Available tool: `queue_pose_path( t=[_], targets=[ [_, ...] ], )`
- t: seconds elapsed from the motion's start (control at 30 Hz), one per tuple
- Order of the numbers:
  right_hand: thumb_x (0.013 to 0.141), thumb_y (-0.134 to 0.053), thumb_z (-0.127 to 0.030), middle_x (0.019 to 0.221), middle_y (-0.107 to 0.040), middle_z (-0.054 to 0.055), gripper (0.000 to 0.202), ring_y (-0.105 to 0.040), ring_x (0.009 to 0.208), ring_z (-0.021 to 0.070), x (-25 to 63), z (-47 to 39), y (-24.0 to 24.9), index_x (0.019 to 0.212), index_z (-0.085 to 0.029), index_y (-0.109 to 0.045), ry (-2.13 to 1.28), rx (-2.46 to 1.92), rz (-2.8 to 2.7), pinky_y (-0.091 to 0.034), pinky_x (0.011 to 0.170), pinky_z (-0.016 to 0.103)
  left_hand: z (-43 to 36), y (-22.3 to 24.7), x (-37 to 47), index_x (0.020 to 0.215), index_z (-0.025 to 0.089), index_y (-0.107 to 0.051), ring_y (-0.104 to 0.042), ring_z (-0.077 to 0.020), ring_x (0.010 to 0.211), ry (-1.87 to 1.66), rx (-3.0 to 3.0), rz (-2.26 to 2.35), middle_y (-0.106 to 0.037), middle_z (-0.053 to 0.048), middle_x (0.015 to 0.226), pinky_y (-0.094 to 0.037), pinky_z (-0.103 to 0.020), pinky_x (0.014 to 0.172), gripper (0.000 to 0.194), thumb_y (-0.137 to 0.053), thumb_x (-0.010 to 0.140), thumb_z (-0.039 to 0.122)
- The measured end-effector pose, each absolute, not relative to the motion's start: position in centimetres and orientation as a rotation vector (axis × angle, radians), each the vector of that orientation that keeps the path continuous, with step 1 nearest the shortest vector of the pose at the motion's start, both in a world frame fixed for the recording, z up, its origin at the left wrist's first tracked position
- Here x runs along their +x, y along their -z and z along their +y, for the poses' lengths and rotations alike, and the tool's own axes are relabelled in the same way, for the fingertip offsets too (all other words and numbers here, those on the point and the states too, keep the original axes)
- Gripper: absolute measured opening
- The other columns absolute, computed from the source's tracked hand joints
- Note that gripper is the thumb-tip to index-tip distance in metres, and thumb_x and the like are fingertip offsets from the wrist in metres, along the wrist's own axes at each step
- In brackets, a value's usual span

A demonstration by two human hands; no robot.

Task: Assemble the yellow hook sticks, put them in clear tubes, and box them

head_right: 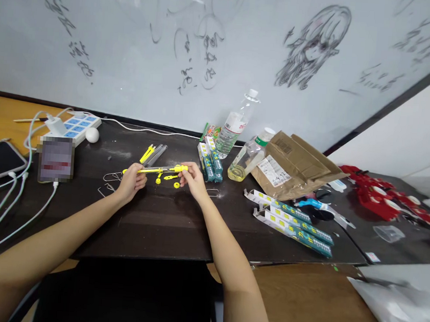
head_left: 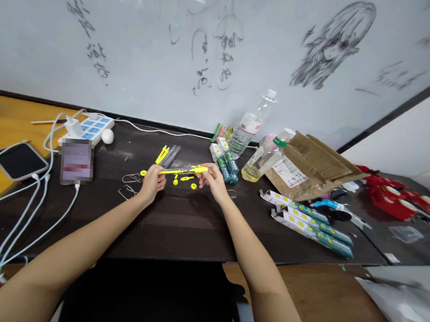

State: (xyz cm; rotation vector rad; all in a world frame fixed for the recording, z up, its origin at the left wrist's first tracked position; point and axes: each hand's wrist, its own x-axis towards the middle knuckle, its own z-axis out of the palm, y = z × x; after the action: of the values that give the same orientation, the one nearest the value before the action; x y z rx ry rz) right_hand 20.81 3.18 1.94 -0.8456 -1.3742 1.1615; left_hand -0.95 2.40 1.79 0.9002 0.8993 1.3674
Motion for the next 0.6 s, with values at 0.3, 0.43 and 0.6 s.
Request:
queue_pose_path(
  t=[0.3,0.43,0.6],
  targets=[
    [0.075,-0.067,-0.045,0.055,-0.054,-0.008,0.035,-0.046,0.044,0.0061,21.4,3.6,-2.2,0.094,-0.019,-0.053,-1.188,-0.802,-1.196,-0.048,0.044,0.02,2.6,-2.1,-1.5,0.095,0.019,-0.05,-0.048,-0.0062,0.041,-1.195,1.268,0.917,-0.063,0.003,0.061,-0.038,-0.017,0.042,0.03,-0.059,0.079,0.041],
    [0.076,-0.067,-0.047,0.054,-0.053,-0.008,0.033,-0.044,0.043,0.0059,21.4,3.6,-2.4,0.085,-0.02,-0.049,-1.197,-0.789,-1.152,-0.048,0.043,0.019,2.7,-2.3,-1.9,0.111,0.013,-0.057,-0.055,-0.0083,0.051,-1.115,1.452,0.901,-0.07,-0.005,0.074,-0.046,-0.021,0.052,0.044,-0.063,0.078,0.042],
    [0.076,-0.066,-0.049,0.054,-0.052,-0.008,0.034,-0.045,0.043,0.006,21.5,3.6,-2.5,0.082,-0.021,-0.047,-1.179,-0.796,-1.145,-0.047,0.043,0.019,2.7,-2.1,-2.1,0.113,0.012,-0.06,-0.058,-0.0105,0.057,-0.997,1.624,0.916,-0.073,-0.009,0.084,-0.05,-0.025,0.059,0.047,-0.064,0.077,0.042]
  ],
)
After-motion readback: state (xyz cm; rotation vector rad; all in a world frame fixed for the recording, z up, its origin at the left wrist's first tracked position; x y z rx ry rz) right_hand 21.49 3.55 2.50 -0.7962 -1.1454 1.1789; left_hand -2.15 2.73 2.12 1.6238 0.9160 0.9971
